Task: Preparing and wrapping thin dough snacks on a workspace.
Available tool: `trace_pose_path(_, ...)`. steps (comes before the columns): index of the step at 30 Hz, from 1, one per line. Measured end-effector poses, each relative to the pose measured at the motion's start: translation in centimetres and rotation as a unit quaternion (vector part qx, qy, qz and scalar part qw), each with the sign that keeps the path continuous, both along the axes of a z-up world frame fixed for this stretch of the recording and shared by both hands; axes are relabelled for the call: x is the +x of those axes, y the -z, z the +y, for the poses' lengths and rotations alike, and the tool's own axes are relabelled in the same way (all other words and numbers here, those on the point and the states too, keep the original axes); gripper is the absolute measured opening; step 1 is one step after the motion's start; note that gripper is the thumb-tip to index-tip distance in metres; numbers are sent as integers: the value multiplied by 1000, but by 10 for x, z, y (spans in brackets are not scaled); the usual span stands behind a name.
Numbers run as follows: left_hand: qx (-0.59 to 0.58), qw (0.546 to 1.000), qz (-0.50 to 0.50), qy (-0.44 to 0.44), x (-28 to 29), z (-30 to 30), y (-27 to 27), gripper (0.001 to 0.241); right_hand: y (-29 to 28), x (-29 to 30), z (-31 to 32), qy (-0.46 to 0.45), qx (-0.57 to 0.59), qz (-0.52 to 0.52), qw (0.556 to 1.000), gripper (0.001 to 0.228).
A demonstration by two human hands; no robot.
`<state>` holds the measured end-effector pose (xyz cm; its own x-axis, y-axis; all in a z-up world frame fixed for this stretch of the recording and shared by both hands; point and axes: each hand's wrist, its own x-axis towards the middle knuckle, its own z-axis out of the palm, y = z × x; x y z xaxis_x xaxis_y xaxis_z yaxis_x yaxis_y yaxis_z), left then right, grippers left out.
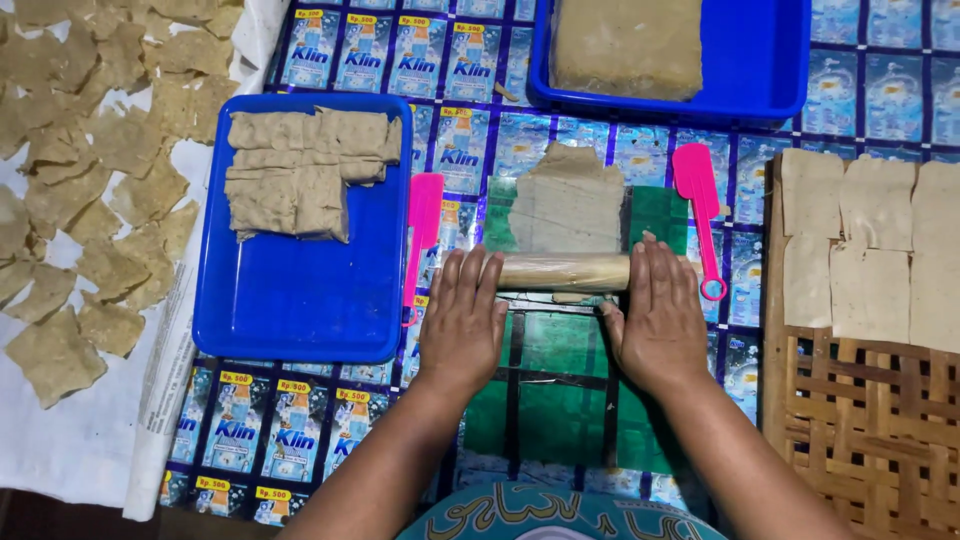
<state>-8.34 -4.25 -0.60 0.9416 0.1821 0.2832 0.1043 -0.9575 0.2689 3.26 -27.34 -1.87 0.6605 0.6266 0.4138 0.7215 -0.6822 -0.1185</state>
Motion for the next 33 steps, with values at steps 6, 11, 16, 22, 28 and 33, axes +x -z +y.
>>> trace_pose_path(6,-5,1000,-1,-21,56,19,16,54,11,56,17,30,-34,48,998,76)
trace_pose_path(11,-10,999,20,-45,114,34,3,51,7,103,35,58,-74,111,989,73)
trace_pose_path(16,-13,993,86,-74,166,50,-3,55,-16,143,63,56,-63,173,981,67)
trace_pose_path(22,1,988,141,-68,212,69,0,64,-22,179,78,60,-40,156,985,72)
trace_pose_path(28,3,993,83,-83,198,64,-1,64,-27,175,79,60,-60,168,982,76)
trace_pose_path(33,-25,991,123,-56,147,43,-20,57,-14,128,59,61,-58,166,983,70)
